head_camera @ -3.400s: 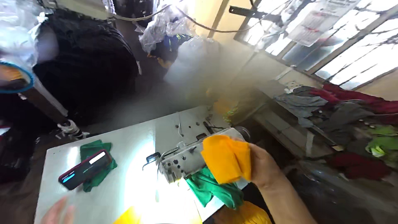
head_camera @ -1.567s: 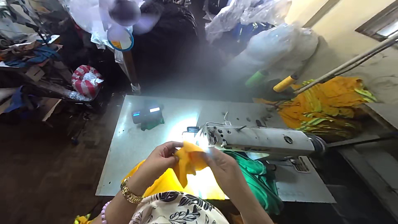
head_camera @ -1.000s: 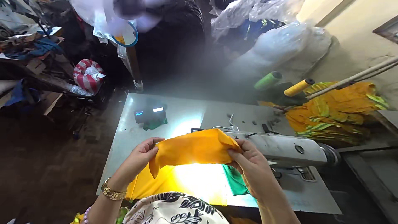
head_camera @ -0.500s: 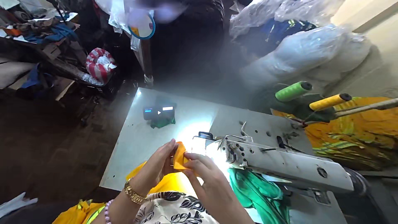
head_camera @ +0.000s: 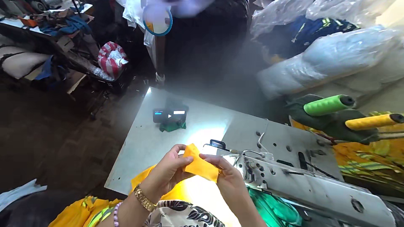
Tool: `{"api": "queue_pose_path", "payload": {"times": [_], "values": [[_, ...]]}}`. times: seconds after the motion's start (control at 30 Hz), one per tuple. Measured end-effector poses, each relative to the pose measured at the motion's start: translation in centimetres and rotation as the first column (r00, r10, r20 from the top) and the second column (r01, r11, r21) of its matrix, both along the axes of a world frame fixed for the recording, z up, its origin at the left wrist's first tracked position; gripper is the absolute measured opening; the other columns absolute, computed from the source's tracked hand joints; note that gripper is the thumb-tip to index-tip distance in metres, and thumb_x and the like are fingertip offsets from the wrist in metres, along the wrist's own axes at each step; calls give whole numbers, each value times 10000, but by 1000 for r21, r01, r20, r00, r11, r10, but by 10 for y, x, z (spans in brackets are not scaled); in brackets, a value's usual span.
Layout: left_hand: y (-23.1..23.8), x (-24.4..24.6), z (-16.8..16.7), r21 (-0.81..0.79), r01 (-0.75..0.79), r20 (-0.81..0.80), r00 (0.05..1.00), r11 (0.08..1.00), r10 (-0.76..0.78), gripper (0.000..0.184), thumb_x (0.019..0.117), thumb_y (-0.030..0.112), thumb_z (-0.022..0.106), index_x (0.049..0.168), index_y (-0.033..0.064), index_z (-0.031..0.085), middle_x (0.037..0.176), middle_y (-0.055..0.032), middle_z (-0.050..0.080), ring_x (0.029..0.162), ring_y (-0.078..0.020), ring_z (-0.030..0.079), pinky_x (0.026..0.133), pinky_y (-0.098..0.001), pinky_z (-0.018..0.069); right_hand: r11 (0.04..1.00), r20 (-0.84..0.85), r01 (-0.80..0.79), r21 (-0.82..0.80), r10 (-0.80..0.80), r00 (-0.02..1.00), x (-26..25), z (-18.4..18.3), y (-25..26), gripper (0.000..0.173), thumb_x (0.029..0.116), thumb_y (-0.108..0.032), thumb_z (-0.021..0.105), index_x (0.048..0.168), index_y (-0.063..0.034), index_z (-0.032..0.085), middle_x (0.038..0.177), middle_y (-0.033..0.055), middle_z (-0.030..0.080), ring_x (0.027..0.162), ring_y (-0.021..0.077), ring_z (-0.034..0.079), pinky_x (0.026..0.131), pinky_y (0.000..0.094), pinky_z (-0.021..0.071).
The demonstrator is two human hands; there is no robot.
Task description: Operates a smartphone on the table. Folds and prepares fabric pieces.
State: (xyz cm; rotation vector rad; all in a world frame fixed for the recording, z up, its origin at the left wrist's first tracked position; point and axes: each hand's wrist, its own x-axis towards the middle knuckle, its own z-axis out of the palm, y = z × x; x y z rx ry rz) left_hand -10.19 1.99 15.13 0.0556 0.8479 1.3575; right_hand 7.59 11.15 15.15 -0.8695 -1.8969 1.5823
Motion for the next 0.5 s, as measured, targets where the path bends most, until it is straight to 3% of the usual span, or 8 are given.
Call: {"api": "queue_pose_path", "payload": {"times": [0.07, 0.13, 0.17, 0.23, 0.3, 0.33, 0.4, 0.5], "values": [[5, -3, -2, -2, -24, 43, 999, 1000, 24, 446, 1027, 62, 535, 1432, 51, 348, 1119, -196, 681, 967, -293, 731, 899, -439, 612, 992, -18, 23, -123, -26, 1000, -7, 6, 6, 209, 931, 44, 530, 1074, 17, 679, 1037, 70, 731, 955, 102, 702, 856, 257, 594], [12, -13, -7, 9, 29, -280, 960, 1000, -25, 415, 1059, 134, 503, 1441, 29, 382, 1065, -143, 696, 901, -221, 731, 837, -384, 620, 983, 22, 44, -181, -41, 999, -12, 14, 19, 179, 924, 27, 534, 1057, -11, 646, 955, 17, 709, 865, 63, 688, 775, 238, 597], [18, -22, -14, -21, 91, -576, 813, 996, -86, 389, 1066, 171, 489, 1428, 42, 429, 1036, -90, 682, 856, -159, 703, 790, -333, 603, 980, 28, 52, -190, -48, 998, -12, 16, 28, 172, 921, 19, 552, 1062, -15, 645, 942, 7, 708, 846, 61, 688, 756, 243, 599], [35, -44, -34, -249, 125, -943, 196, 961, -269, 454, 1063, 217, 509, 1509, 146, 463, 1067, -122, 690, 865, -243, 685, 772, -440, 581, 978, 14, 68, -198, -67, 998, -12, 20, 46, 172, 909, 16, 582, 1066, -21, 644, 929, 1, 706, 830, 66, 685, 749, 253, 601], [54, -61, -63, -454, 58, -862, -282, 889, -422, 610, 1031, 147, 569, 1602, 180, 358, 1138, -216, 671, 909, -385, 689, 749, -539, 562, 976, -5, 77, -202, -80, 997, -13, 24, 57, 164, 912, 14, 578, 1057, -18, 648, 918, 15, 705, 815, 78, 685, 742, 251, 601], [64, -68, -77, -562, 45, -775, -379, 826, -506, 700, 1013, 102, 571, 1636, 205, 270, 1182, -234, 648, 946, -404, 678, 763, -543, 555, 977, -14, 68, -203, -73, 997, -14, 26, 62, 153, 913, 2, 583, 1051, -20, 648, 912, 21, 705, 800, 84, 686, 723, 251, 603], [77, -78, -94, -703, 49, -650, -448, 710, -613, 818, 983, -1, 560, 1659, 227, 161, 1273, -254, 597, 1018, -418, 654, 804, -539, 545, 977, -26, 53, -205, -60, 998, -15, 27, 67, 144, 922, -20, 582, 1051, -30, 645, 902, 17, 708, 780, 79, 686, 696, 242, 599], [86, -85, -109, -747, 59, -600, -490, 662, -633, 844, 960, -46, 565, 1657, 216, 169, 1295, -254, 583, 1036, -423, 649, 811, -534, 548, 981, -27, 59, -186, -66, 997, -12, 25, 69, 140, 934, -38, 587, 1057, -48, 652, 899, -7, 715, 786, 55, 683, 701, 220, 591]]}}
